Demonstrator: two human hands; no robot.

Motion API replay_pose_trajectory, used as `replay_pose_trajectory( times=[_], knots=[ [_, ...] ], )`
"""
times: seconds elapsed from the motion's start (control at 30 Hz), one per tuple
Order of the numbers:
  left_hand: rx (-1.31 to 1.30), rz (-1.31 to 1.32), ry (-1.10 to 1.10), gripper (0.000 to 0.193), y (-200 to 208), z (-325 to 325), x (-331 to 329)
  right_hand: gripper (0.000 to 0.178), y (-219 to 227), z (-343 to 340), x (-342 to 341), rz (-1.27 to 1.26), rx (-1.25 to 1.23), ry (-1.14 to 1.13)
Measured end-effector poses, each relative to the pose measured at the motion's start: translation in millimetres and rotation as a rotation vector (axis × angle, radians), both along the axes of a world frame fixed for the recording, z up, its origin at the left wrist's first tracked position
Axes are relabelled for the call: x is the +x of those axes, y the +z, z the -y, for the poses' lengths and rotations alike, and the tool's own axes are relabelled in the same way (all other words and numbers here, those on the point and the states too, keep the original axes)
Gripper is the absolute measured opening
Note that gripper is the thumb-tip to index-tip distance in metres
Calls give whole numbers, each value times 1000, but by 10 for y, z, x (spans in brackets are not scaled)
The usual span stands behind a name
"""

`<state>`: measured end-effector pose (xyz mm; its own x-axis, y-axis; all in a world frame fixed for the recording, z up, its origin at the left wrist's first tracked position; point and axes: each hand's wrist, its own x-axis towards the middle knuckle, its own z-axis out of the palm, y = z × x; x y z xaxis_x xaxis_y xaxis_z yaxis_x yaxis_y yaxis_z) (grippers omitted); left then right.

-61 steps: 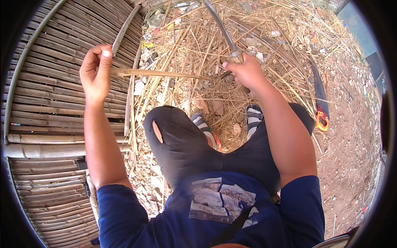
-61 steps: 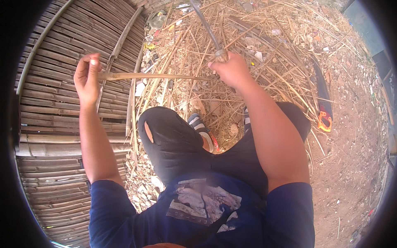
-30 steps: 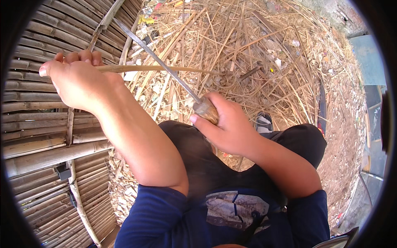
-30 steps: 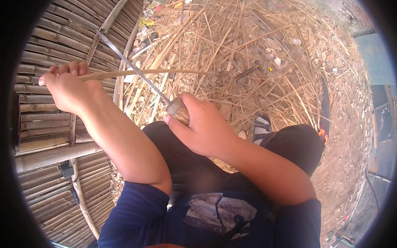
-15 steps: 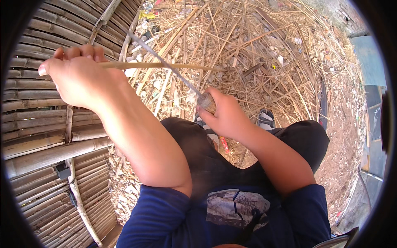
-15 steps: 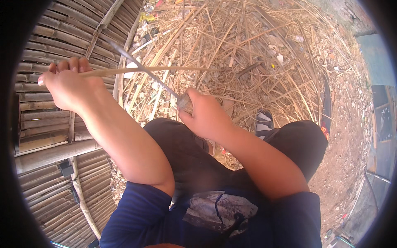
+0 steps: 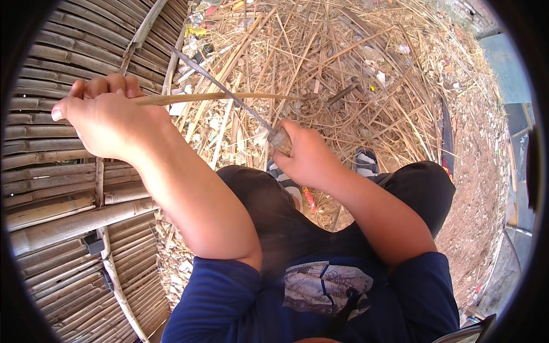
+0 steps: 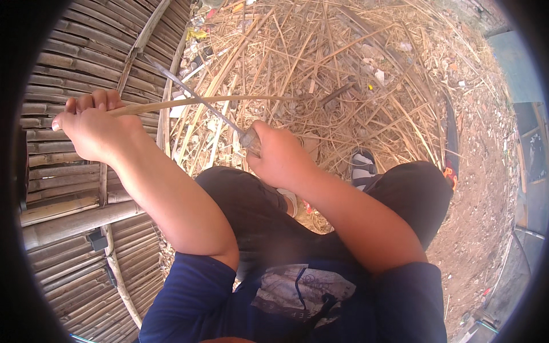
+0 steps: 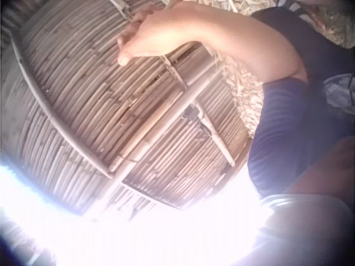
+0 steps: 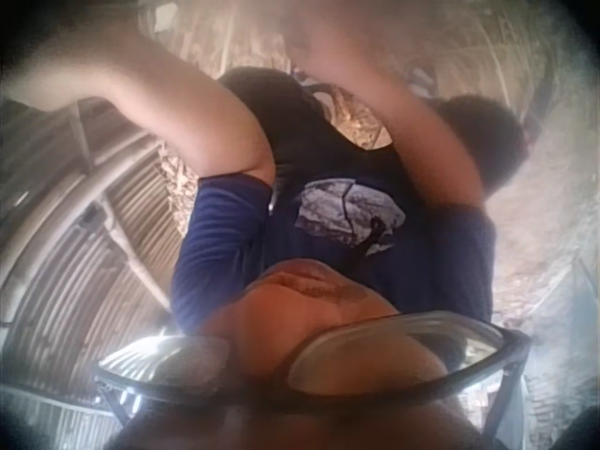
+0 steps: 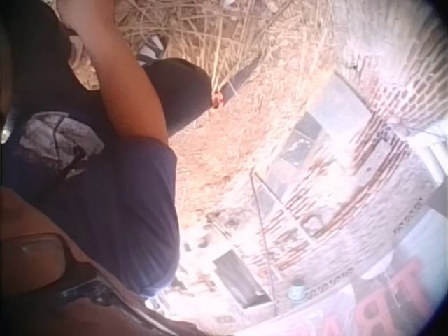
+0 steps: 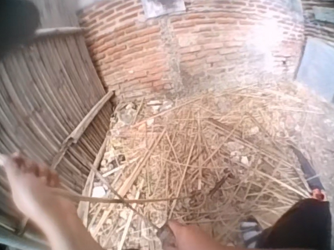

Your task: The person strips thin layers from a bamboo pole using a knife and then sharpens the end of the pole.

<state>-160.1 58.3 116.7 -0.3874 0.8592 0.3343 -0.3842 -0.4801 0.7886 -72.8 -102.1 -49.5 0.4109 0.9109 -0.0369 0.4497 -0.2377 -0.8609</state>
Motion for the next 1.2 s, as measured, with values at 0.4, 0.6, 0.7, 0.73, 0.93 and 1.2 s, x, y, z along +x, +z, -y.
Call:
replay_pose_trajectory(
  times=[0.4, 0.6, 0.7, 0.73, 0.93, 1.2],
  knots=[
    [6, 11, 5, 41, 13, -3, 19, 36, -180, 28, 15, 11, -20, -45],
    [20, 15, 13, 41, -32, -49, -36, 39, 305, 49, -14, 13, 8, 59],
    [86, -20, -26, 42, -54, 4, -17, 36, 243, 23, -82, 34, 62, 27],
    [91, -29, -37, 43, -42, 44, 13, 35, 29, 1, -39, -2, 45, -15],
    [103, -21, -51, 43, -19, 35, 43, 34, -544, 28, 278, -15, -176, -160],
    [99, -27, -13, 43, -47, 69, 44, 34, 120, -22, -26, -122, -5, 22]
  ],
)
